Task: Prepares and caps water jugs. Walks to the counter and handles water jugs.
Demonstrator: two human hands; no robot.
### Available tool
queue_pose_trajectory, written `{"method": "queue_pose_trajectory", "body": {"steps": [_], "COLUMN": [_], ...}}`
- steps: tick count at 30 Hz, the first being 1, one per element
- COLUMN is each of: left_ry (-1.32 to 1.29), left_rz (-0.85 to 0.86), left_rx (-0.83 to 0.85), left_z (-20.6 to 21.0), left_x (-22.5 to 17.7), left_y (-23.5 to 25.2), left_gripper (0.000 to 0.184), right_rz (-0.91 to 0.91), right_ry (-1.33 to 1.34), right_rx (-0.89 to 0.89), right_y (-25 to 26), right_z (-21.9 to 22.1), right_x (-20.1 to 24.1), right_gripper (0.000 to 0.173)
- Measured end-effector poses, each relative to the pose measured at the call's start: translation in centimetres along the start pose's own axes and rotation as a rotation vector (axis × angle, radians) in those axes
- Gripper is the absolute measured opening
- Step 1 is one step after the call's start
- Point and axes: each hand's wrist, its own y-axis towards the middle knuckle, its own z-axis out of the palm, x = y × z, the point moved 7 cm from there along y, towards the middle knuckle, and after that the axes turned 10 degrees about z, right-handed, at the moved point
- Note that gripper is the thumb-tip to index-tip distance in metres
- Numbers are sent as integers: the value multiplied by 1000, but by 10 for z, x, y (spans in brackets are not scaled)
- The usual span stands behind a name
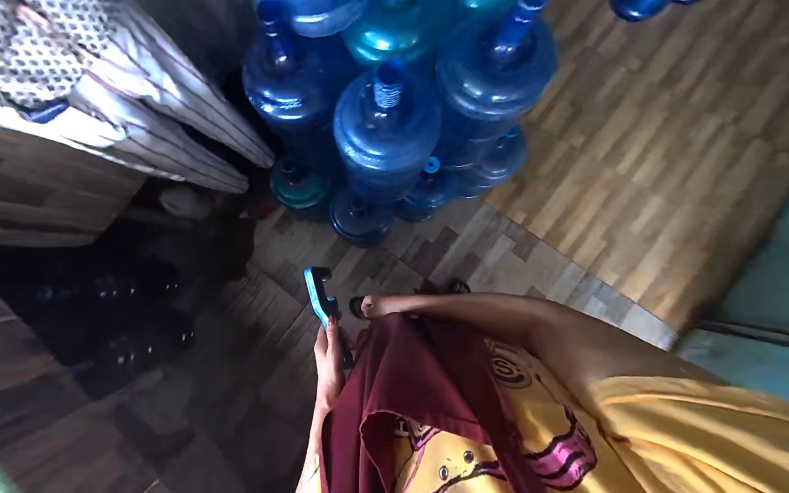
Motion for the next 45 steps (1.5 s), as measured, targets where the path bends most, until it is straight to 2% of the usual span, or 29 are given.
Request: {"method": "queue_pose_trajectory", "body": {"steps": [4, 6, 10, 13, 15, 19, 21, 23, 25, 30, 32, 34, 36, 39, 42, 45], "left_ry": [140, 258, 495, 720, 854, 951, 919, 863, 775, 516, 498, 483, 470, 489, 515, 514], "left_rz": [-27, -20, 83, 154, 194, 308, 369, 420, 403, 307, 421, 575, 610, 601, 612, 682], "left_rx": [150, 208, 396, 601, 730, 920, 950, 901, 800, 356, 128, -112, -275, -335, -346, -402], "left_z": [80, 129, 232, 299, 334, 380, 392, 398, 395, 344, 323, 307, 297, 296, 304, 311], "left_x": [3, 1, -4, -10, -17, -31, -38, -51, -71, -136, -173, -212, -233, -240, -234, -228], "left_y": [-6, -14, -33, -53, -68, -90, -92, -82, -57, 46, 99, 152, 197, 235, 250, 257], "left_gripper": [41, 43, 45, 49, 51, 51, 51, 50, 50, 71, 80, 88, 98, 104, 100, 92], "right_rz": [-59, -89, -130, -87, -68, -104, -91, -93, -130, -18, 7, 16, 32, 93, 147, 106], "right_ry": [136, 239, 545, 587, 670, 976, 1206, 1383, 1417, 1470, 1410, 1359, 1358, 1391, 1422, 1433], "right_rx": [-103, -145, -356, -385, -406, -426, -466, -472, -425, -463, -422, -472, -519, -597, -672, -705], "right_y": [-62, -111, -199, -242, -257, -299, -312, -315, -309, -302, -302, -301, -305, -320, -330, -321], "right_z": [-38, -59, -94, -110, -118, -127, -127, -133, -143, -175, -191, -209, -231, -269, -309, -350], "right_x": [-66, -89, -127, -165, -194, -214, -223, -233, -251, -278, -283, -292, -299, -299, -289, -280], "right_gripper": [38, 41, 37, 46, 51, 44, 36, 29, 32, 42, 46, 45, 44, 41, 40, 33]}}
